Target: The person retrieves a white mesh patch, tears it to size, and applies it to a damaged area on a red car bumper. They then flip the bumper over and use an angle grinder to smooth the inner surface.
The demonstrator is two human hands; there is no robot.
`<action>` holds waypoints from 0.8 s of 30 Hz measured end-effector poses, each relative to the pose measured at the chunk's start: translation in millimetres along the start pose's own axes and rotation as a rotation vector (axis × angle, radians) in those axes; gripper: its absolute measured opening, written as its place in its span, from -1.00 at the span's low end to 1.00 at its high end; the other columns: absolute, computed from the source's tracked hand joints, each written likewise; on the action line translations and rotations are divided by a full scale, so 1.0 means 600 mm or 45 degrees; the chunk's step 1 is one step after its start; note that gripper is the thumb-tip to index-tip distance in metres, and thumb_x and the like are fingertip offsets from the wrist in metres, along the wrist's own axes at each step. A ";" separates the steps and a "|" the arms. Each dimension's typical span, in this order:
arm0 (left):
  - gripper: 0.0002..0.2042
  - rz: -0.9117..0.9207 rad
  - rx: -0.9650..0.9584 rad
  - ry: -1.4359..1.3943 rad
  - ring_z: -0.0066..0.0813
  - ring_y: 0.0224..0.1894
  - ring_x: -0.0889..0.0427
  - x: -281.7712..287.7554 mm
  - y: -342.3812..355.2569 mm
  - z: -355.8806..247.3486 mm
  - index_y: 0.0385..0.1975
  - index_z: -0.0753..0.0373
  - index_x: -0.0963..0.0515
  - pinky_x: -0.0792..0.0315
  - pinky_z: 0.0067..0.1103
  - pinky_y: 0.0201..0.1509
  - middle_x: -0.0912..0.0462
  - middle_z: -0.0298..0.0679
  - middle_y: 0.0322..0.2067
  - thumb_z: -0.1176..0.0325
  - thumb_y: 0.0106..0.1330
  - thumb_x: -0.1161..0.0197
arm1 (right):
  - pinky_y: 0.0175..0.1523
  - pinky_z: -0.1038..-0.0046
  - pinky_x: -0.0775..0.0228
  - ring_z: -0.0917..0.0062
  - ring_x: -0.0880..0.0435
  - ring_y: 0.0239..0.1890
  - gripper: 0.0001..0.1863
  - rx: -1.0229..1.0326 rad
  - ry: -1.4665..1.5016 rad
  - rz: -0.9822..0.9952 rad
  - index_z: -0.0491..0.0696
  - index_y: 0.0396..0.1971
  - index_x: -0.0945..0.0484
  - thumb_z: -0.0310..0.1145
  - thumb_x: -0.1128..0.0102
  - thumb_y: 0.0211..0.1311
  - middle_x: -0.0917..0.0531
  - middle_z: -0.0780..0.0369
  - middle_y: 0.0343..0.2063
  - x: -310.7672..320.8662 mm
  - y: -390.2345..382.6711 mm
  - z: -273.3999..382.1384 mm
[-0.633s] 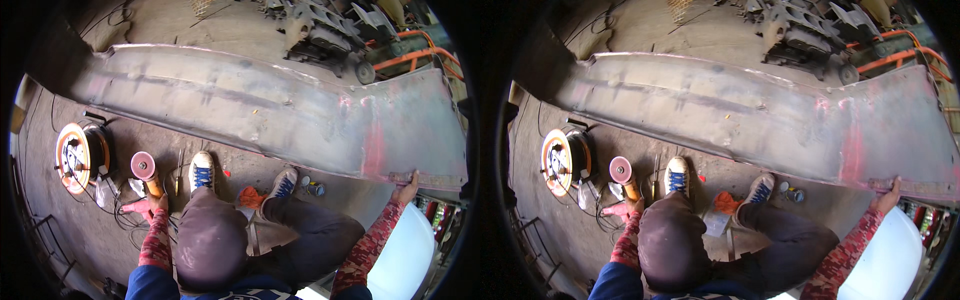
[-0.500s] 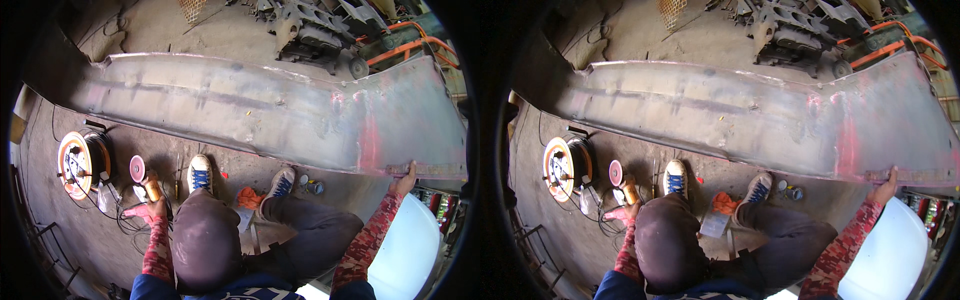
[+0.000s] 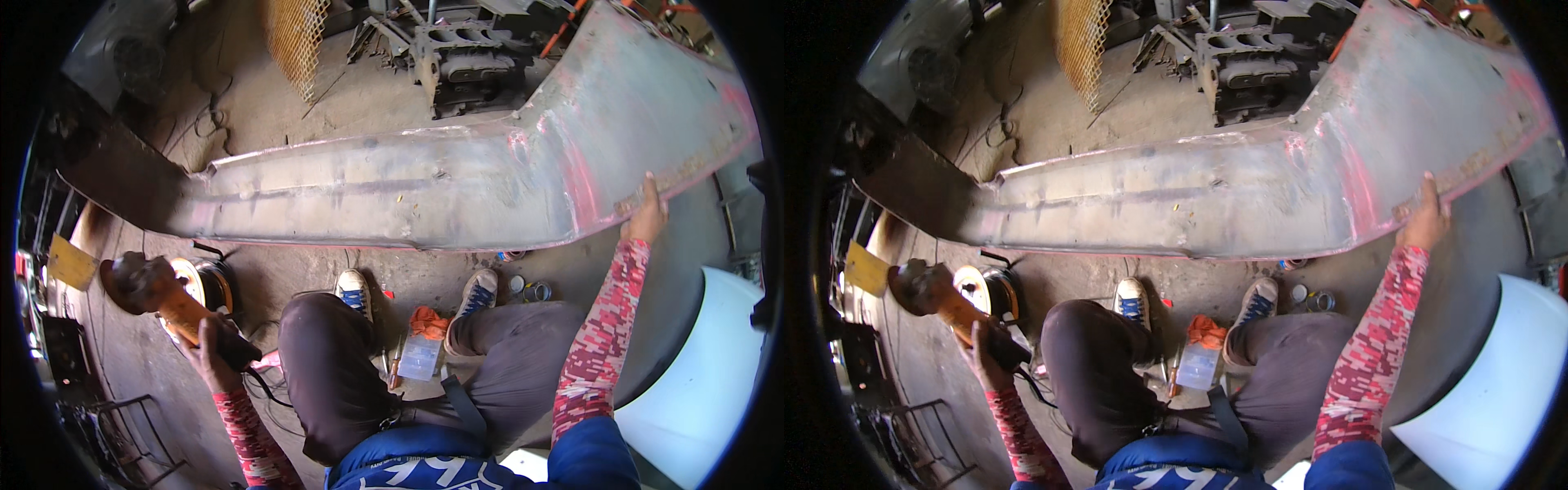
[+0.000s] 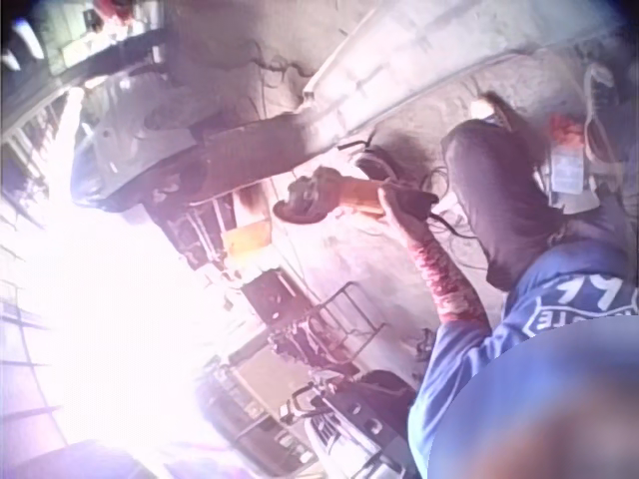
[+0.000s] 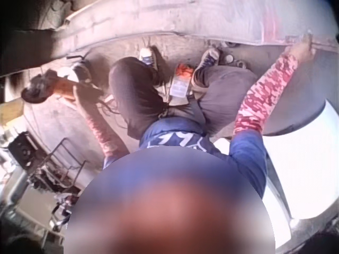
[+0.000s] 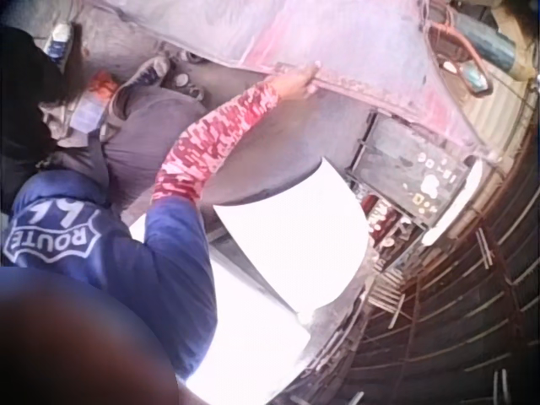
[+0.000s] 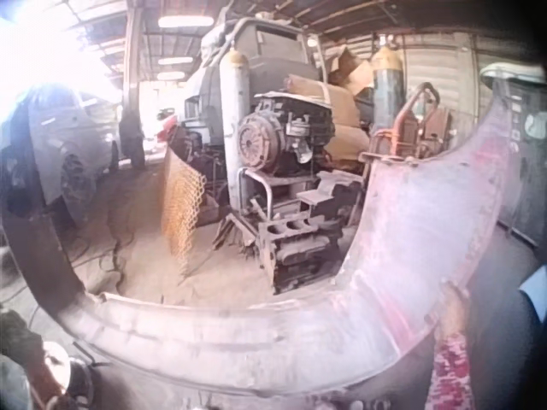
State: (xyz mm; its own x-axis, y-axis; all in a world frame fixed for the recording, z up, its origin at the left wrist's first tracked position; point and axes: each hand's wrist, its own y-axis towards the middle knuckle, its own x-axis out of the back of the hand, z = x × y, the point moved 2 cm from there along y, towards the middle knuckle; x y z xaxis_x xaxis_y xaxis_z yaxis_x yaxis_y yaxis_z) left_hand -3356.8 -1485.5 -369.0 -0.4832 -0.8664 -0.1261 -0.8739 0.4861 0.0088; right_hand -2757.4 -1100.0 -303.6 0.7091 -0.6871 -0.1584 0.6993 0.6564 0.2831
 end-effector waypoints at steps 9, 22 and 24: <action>-0.39 0.684 -0.126 -0.661 -0.30 -0.05 -0.65 -0.204 0.049 -0.224 0.39 0.36 -0.23 -0.64 -0.37 -0.01 -0.62 -0.04 -0.08 0.04 0.52 -0.09 | -0.66 0.50 -0.11 0.72 -0.30 -0.75 -0.73 0.053 -0.137 -0.008 -0.18 -0.16 -0.63 -0.31 -0.42 0.28 -0.56 0.36 -0.58 -0.008 -0.012 0.006; -0.59 0.703 -0.443 -0.045 -0.31 -0.19 -0.67 -0.469 0.086 -0.135 0.05 0.39 -0.45 -0.56 -0.42 -0.05 -0.66 -0.10 -0.17 0.35 0.27 -0.32 | -0.46 0.52 -0.24 0.69 -0.44 -0.50 -0.65 -0.138 0.044 -0.176 -0.19 -0.02 -0.58 -0.41 -0.37 0.23 -0.60 0.34 -0.35 -0.021 -0.003 -0.010; -0.53 0.841 -0.198 0.012 -0.33 -0.20 -0.68 -0.469 0.084 -0.096 0.08 0.37 -0.44 -0.58 -0.43 -0.06 -0.66 -0.13 -0.20 0.32 0.23 -0.37 | -0.31 0.49 -0.35 0.63 -0.53 -0.35 -0.62 0.060 0.097 -0.091 -0.23 0.01 -0.58 -0.41 -0.37 0.23 -0.64 0.30 -0.25 -0.026 -0.001 -0.006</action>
State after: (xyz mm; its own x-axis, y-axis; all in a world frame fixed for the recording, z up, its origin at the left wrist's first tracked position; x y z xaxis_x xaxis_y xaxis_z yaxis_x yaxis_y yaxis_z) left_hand -3268.0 -1223.8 -276.0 -0.9182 -0.3944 -0.0365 -0.3921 0.8922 0.2240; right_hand -2768.5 -1088.7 -304.8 0.6639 -0.7045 -0.2507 0.7443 0.5903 0.3123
